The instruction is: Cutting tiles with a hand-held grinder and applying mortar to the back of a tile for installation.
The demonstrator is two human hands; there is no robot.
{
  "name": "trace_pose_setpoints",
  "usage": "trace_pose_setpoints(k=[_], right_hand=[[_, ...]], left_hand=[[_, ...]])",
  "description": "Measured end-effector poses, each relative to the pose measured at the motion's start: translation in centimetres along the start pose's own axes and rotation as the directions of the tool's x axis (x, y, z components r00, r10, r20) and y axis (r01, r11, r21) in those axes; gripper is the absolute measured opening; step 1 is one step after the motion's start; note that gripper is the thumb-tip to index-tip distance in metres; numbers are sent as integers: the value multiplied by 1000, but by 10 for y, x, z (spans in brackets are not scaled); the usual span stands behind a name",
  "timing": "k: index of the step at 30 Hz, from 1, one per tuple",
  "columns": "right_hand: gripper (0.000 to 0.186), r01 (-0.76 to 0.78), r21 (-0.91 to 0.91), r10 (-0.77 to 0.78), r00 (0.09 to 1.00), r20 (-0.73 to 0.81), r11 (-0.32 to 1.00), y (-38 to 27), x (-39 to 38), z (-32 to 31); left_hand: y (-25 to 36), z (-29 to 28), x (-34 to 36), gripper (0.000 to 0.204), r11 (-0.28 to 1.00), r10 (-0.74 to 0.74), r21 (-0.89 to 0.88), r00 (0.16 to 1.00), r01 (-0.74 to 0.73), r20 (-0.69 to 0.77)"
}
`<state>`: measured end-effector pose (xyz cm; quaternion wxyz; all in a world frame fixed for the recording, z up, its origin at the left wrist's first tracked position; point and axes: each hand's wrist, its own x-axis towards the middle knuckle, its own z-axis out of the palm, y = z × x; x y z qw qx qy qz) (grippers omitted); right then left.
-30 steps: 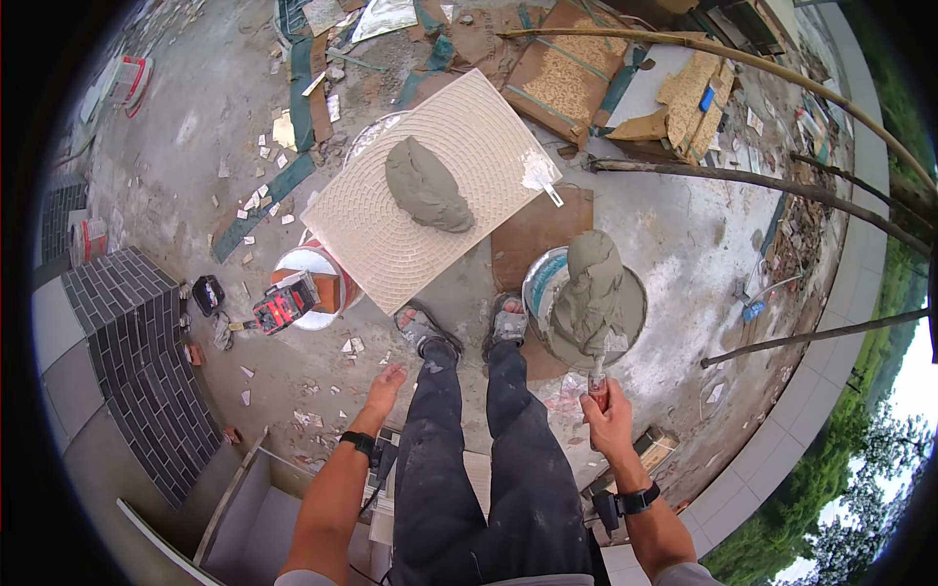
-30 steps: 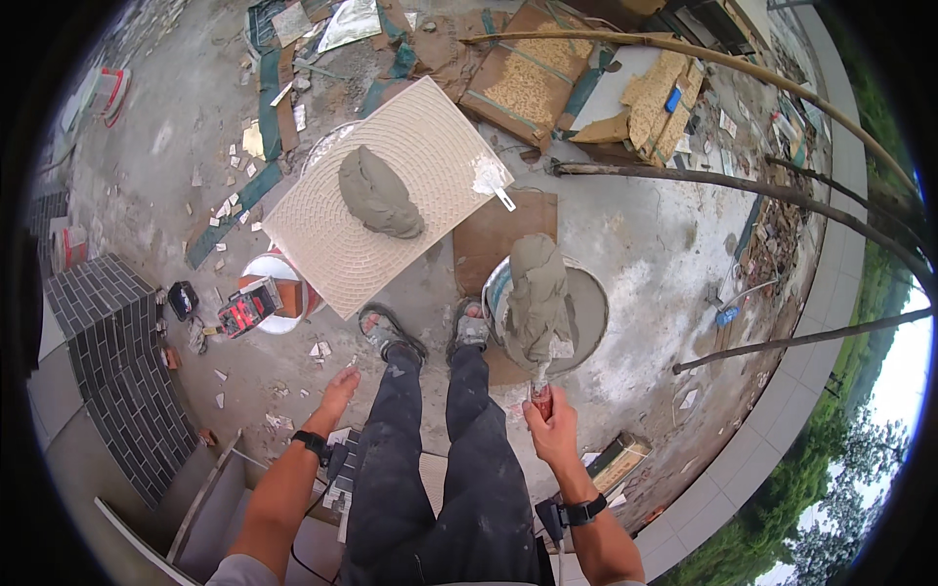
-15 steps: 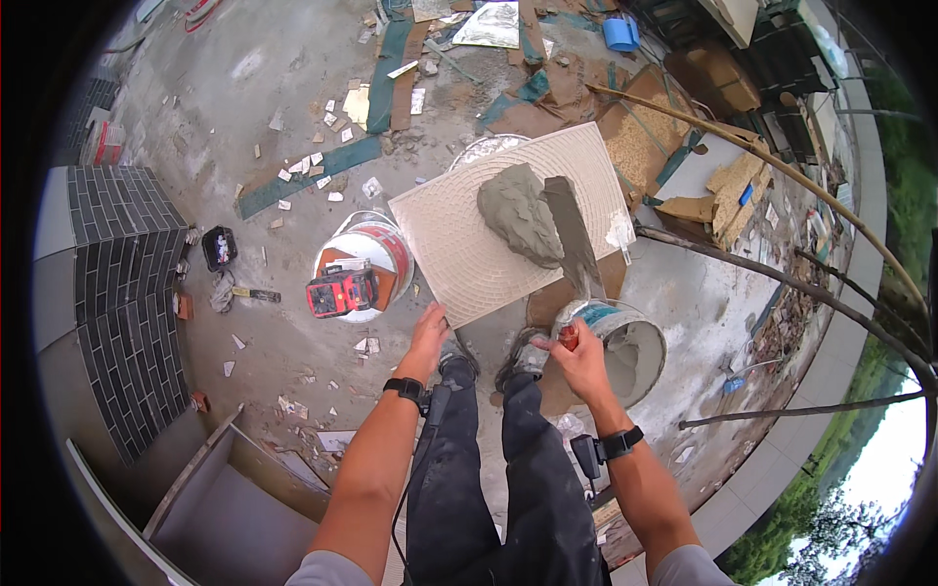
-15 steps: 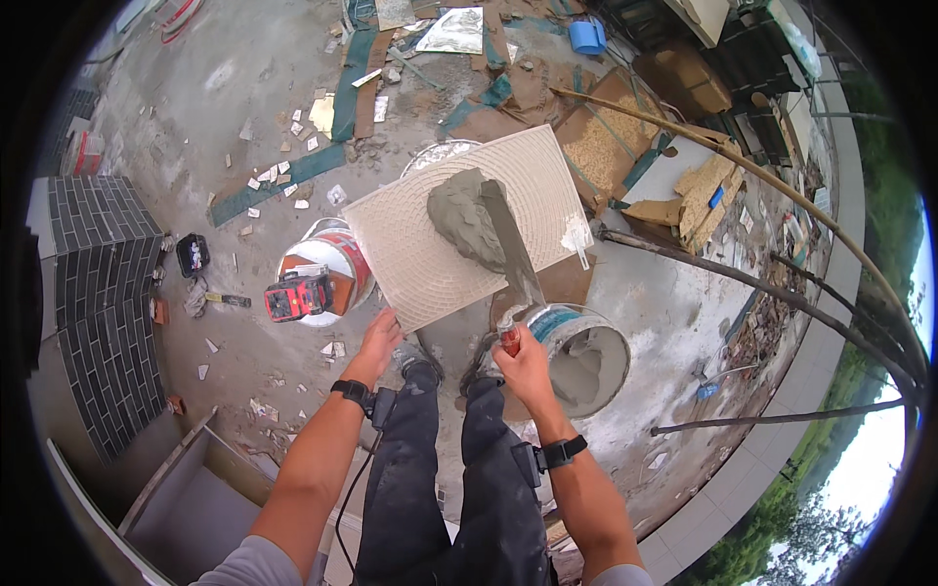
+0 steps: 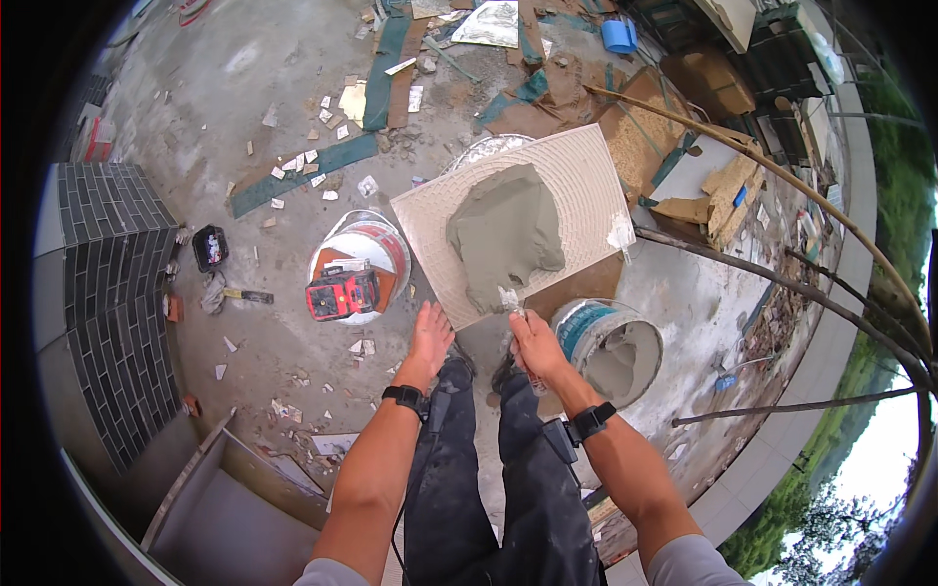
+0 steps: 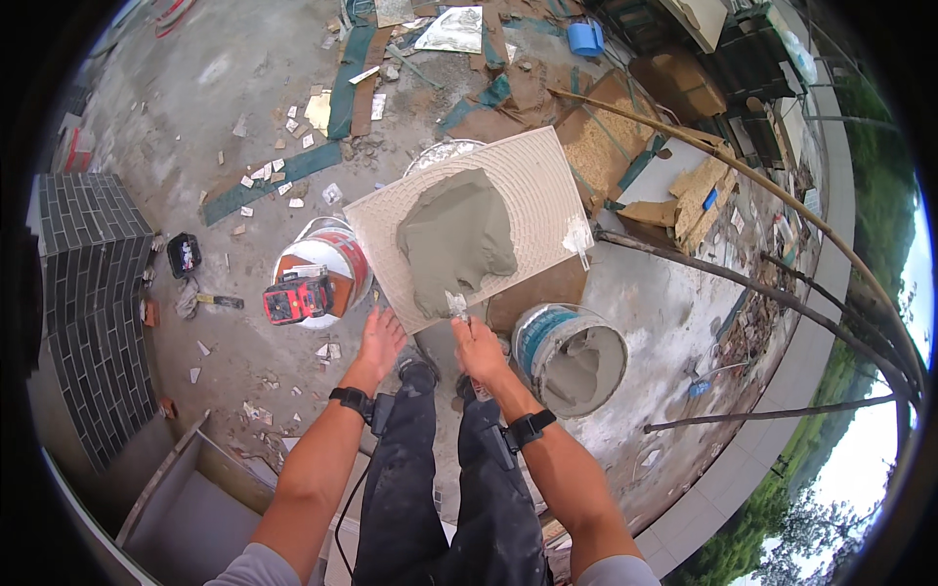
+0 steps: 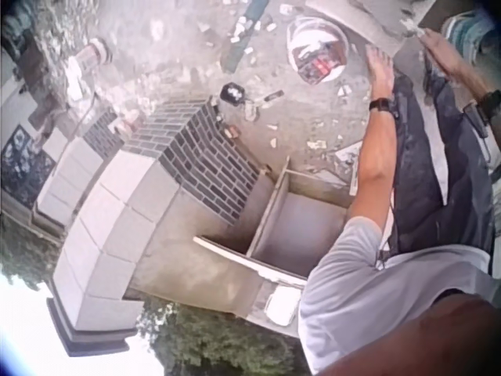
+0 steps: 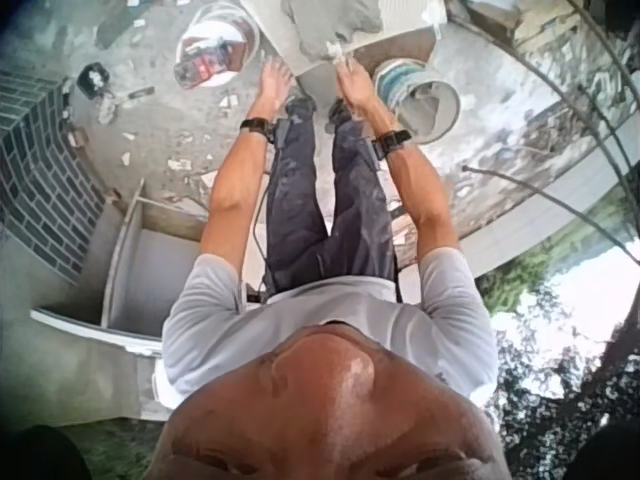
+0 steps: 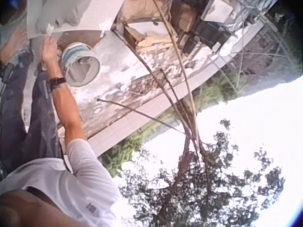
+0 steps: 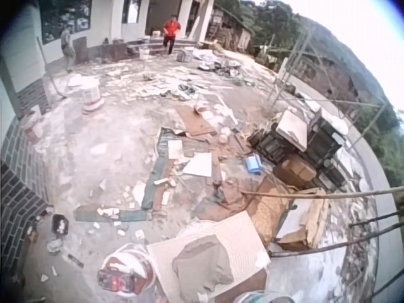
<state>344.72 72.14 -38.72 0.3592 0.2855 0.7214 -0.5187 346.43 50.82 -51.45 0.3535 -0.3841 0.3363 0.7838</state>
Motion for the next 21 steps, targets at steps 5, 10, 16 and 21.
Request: trace_pose_setpoints(k=[5,10,16,21], right_hand=[[36,165,-940,-502,865,-7,297,-5,12,-101],[37,17,-84,-36,972,-233,996,15,27,-141],[35,-117,591,88,993,77,798,60,-17,-7],[35,271,-754,-452,891,-37,598,57,4,-55]], left_hand=[[-3,-3,4,97,998,51,-19,998,-52,-37],[-11,13,8,97,999,54,2,998,-54,-34],[-6,-2,3,97,998,29,-51,999,-30,-15],[-1,-14,5,97,997,18,-70,1000,-18,11]])
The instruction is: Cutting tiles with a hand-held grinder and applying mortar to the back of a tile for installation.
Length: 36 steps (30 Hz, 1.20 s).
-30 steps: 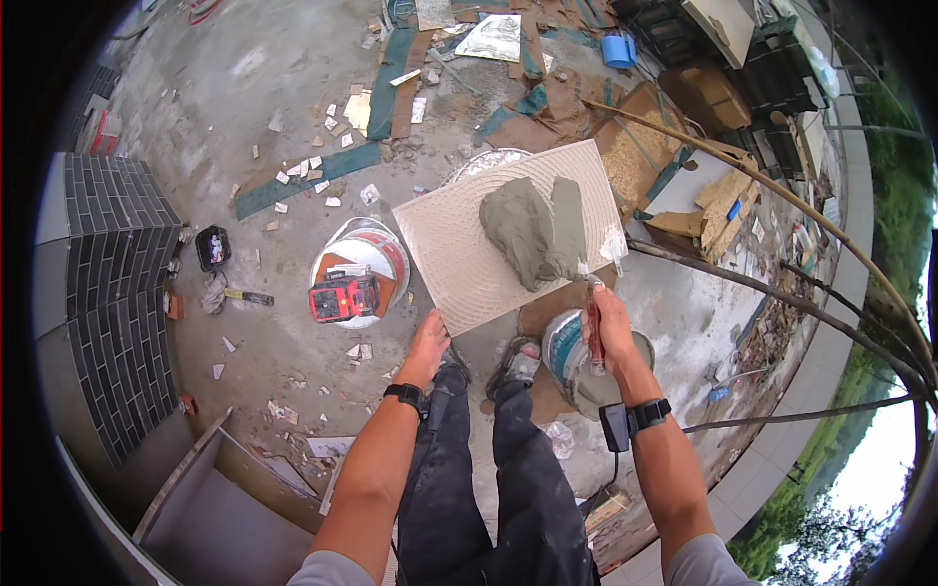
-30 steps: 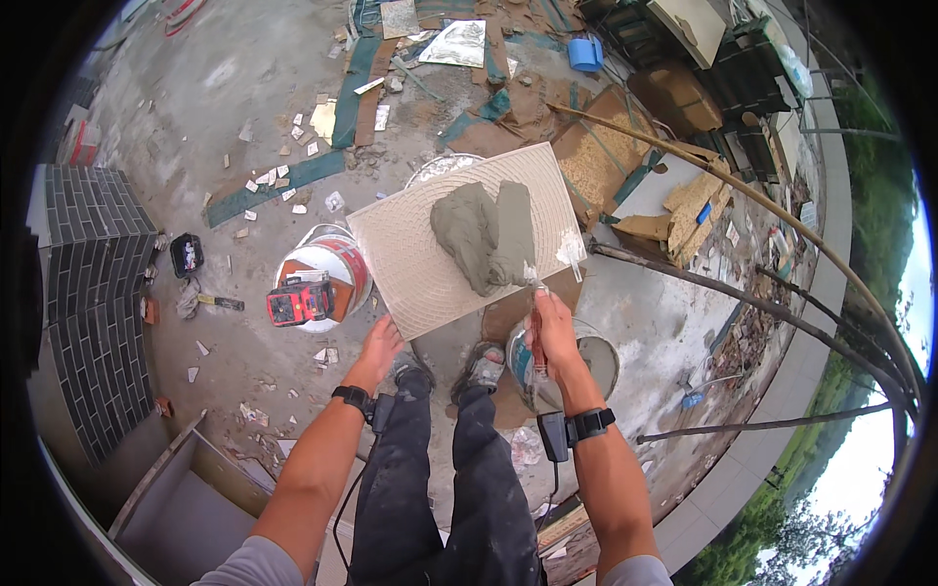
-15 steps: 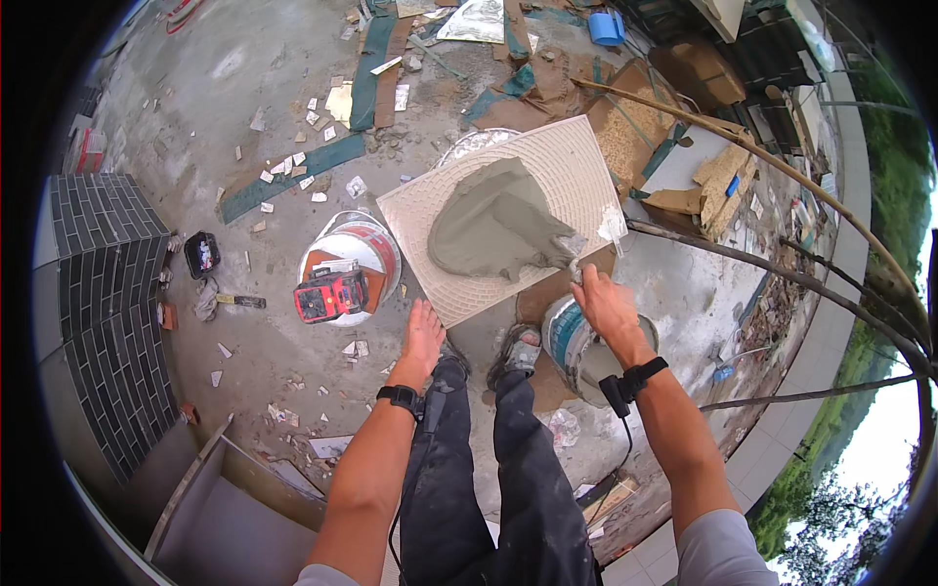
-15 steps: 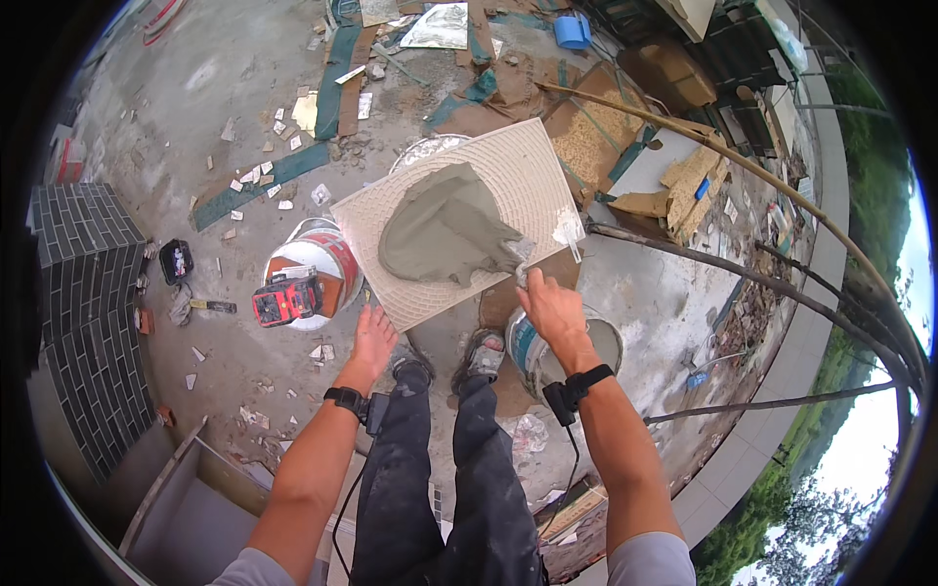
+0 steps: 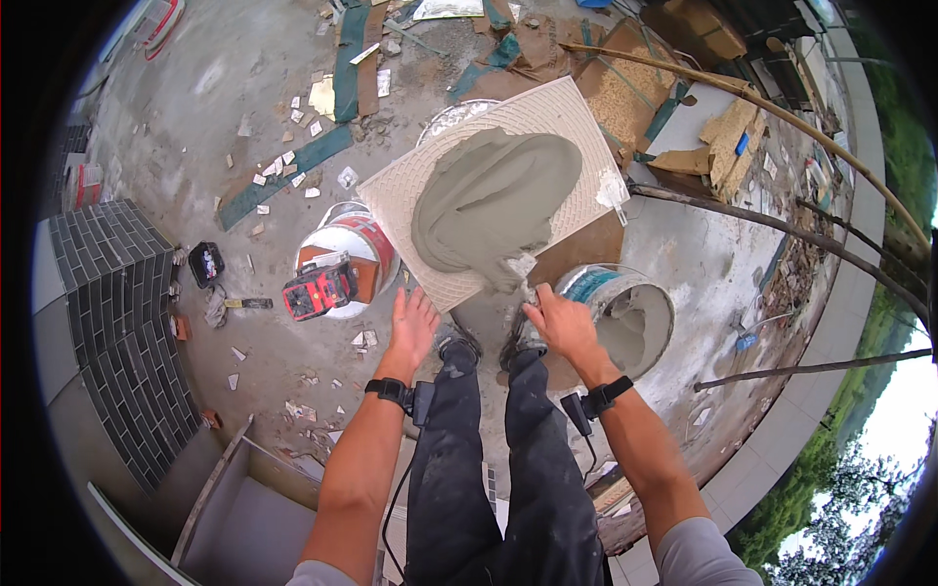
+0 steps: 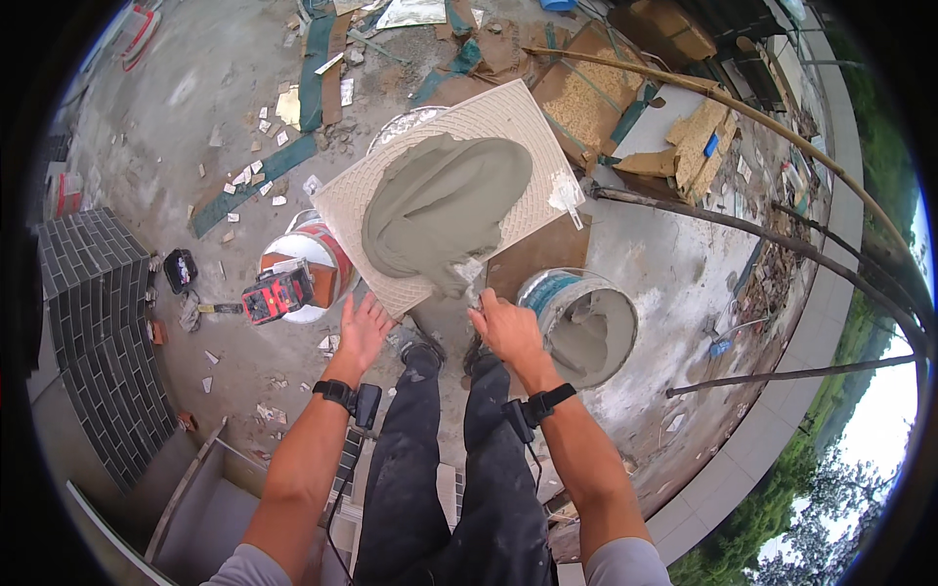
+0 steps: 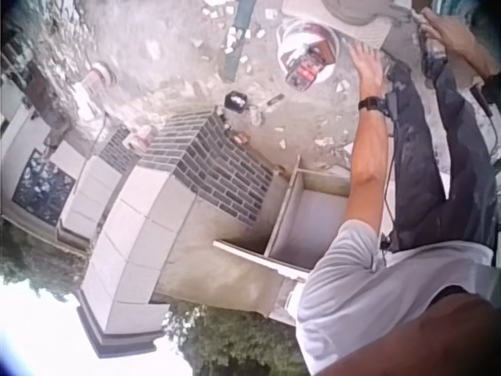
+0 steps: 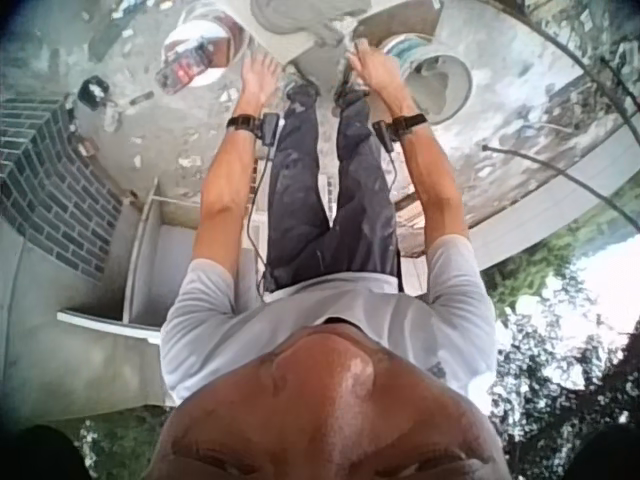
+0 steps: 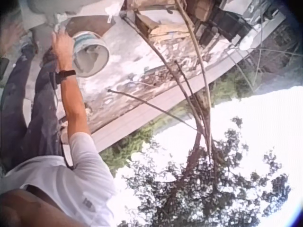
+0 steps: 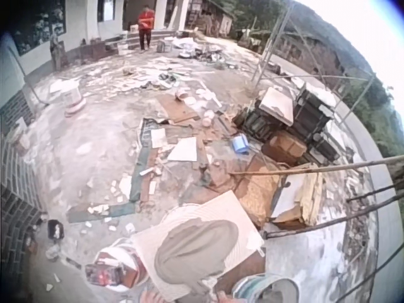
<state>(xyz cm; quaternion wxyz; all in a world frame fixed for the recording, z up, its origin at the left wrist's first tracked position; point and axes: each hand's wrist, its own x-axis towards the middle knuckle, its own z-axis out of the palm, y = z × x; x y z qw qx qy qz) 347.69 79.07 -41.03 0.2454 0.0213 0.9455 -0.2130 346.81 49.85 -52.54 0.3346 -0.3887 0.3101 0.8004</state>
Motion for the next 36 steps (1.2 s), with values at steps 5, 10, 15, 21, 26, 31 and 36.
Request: trace_pose_setpoints(k=[5,10,15,21,26,31,36], right_hand=[[37,-237,239,262,962,-81,942,37,21,-38],[41,-371,928,385,855,349,-18,-44,40,-11],[40,-425,845,184,904,385,323,-65,45,9],[36,201,-256,-177,978,112,946,18,24,-26],[37,118,-400,-182,975,-126,909,80,94,-86],[35,-321,872,331,923,199,370,54,50,-40],[37,157,-144,-138,982,131,977,105,19,-74]], left_hand=[[-1,8,2,99,1000,15,-2,1000,-15,27],[-2,21,-5,102,999,-24,36,999,25,-24],[-1,11,-6,103,1000,-22,-16,999,23,36],[-2,15,-10,103,1000,23,15,999,-23,-41],[-14,47,0,104,997,32,67,996,-26,-87],[-12,47,-7,104,996,39,84,983,-25,-177],[-11,42,-3,103,996,46,81,977,-30,-207]])
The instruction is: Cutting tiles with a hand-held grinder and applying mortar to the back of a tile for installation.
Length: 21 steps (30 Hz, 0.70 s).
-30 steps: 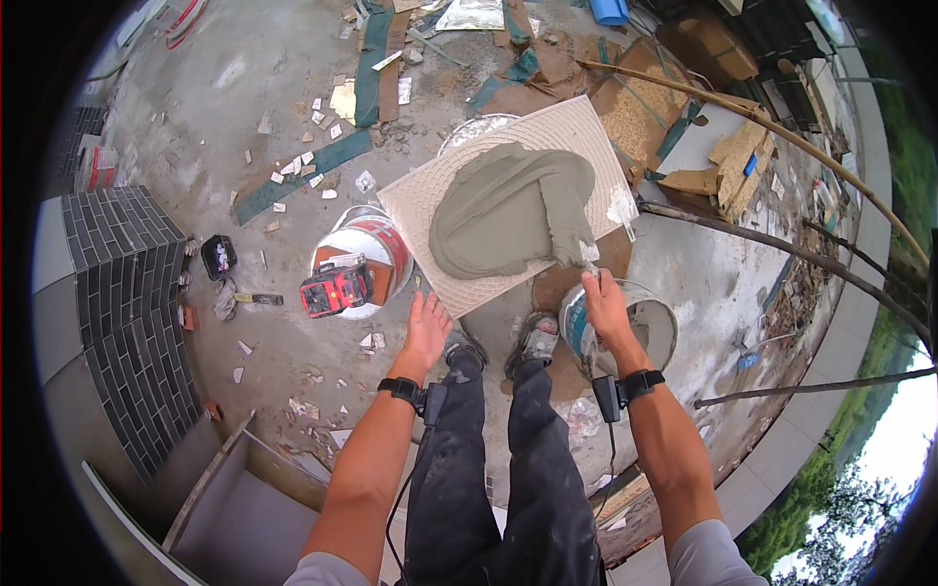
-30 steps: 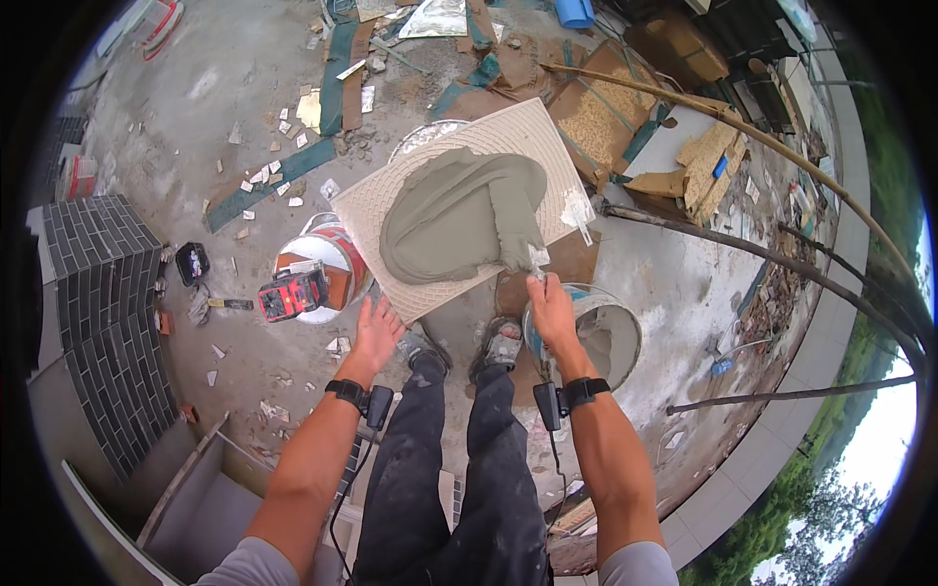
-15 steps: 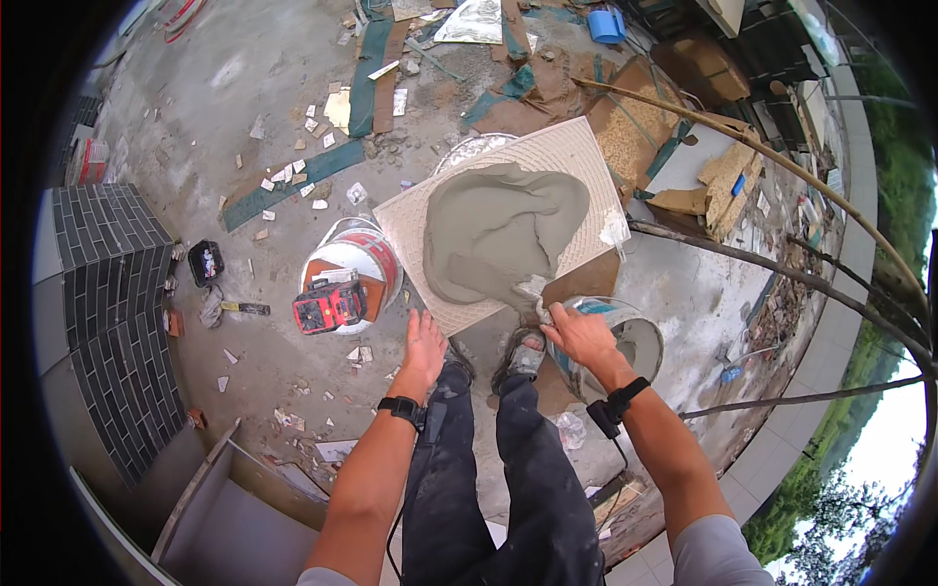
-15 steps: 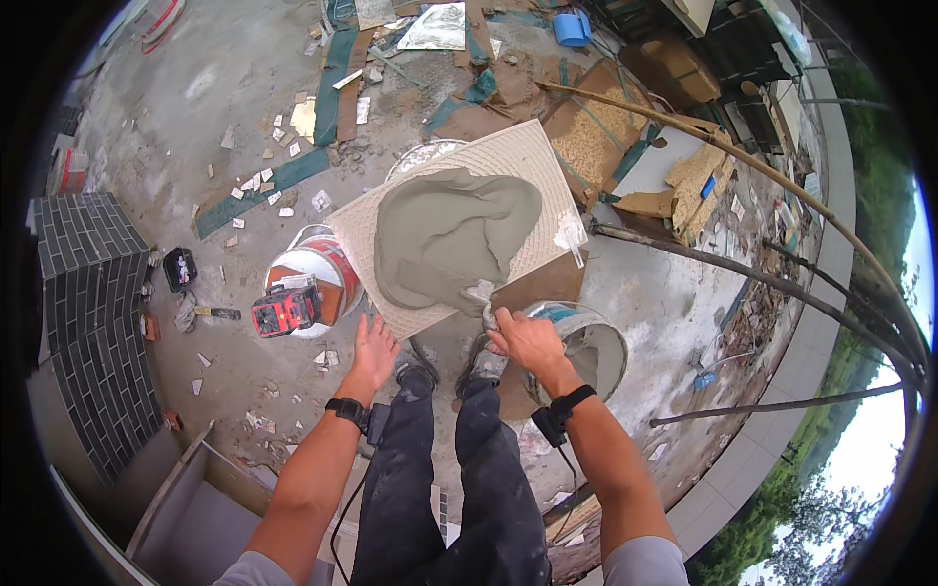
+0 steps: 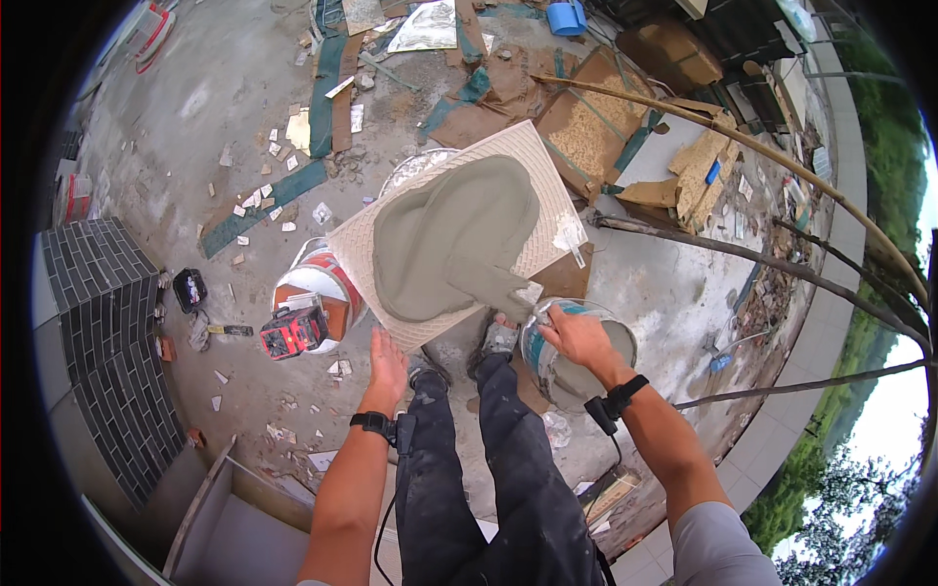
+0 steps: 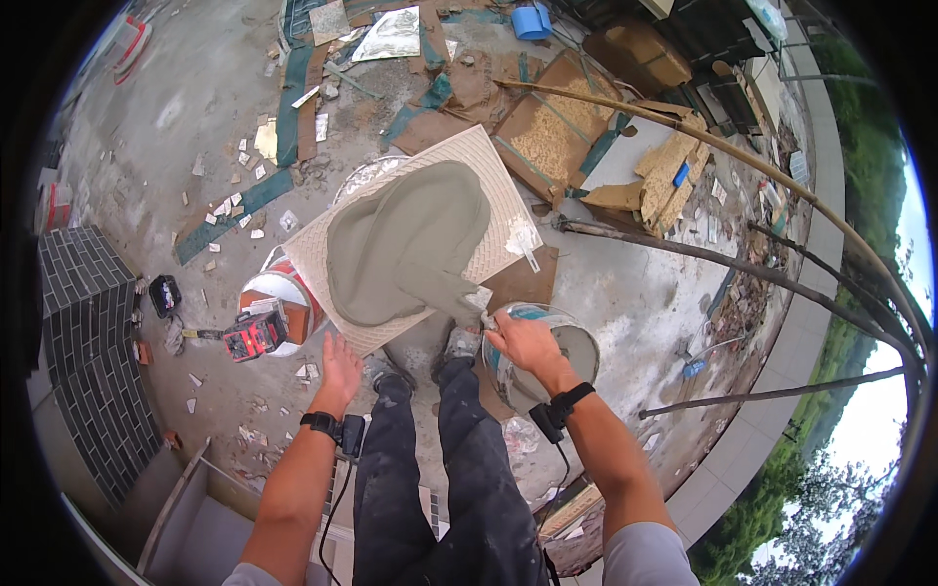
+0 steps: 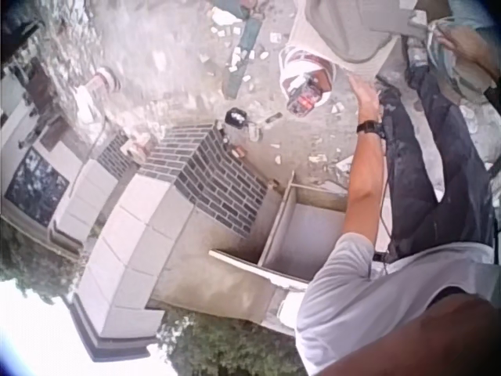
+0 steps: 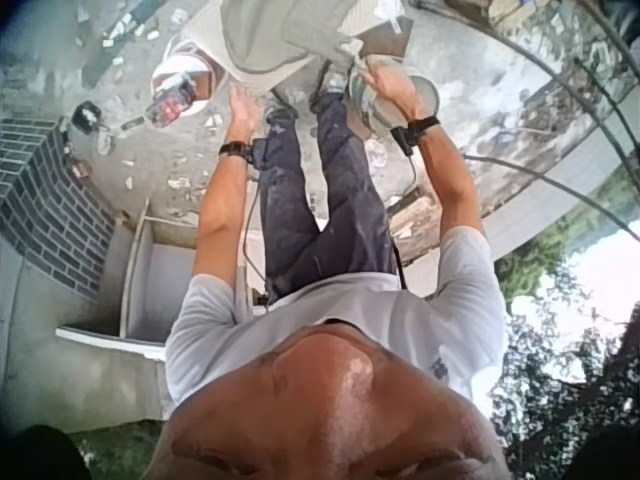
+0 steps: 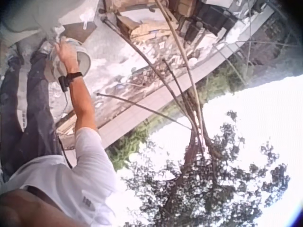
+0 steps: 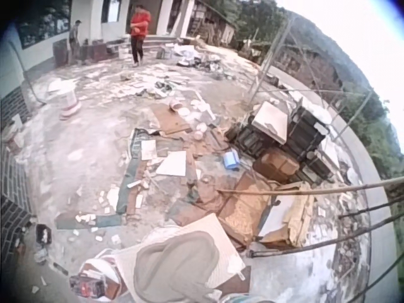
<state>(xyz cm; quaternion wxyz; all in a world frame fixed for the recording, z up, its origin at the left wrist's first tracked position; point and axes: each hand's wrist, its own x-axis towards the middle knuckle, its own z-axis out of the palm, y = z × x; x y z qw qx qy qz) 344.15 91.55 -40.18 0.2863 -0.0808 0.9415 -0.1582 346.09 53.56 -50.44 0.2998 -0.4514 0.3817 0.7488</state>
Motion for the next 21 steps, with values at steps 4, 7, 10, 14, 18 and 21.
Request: trace_pose_setpoints(k=[4,7,10,14,18,21], right_hand=[[41,-198,-134,198,980,-13,971,54,2,-37],[41,-333,534,461,879,-123,777,57,-17,10],[41,-481,851,451,821,351,213,-15,-29,42],[40,-295,523,399,912,-95,799,0,-30,78],[39,-390,600,620,748,-237,699,54,-37,119],[40,-432,674,695,699,-170,599,61,-75,146]], left_hand=[[-4,20,4,105,998,18,58,1000,-17,-13],[-11,29,7,106,997,23,76,1000,-22,-10],[-4,11,-3,105,996,28,91,997,-21,-78],[-5,16,1,103,994,27,104,995,-17,-98],[-9,39,4,104,990,20,143,993,-3,-118],[-9,39,5,105,991,38,133,991,-20,-131]])
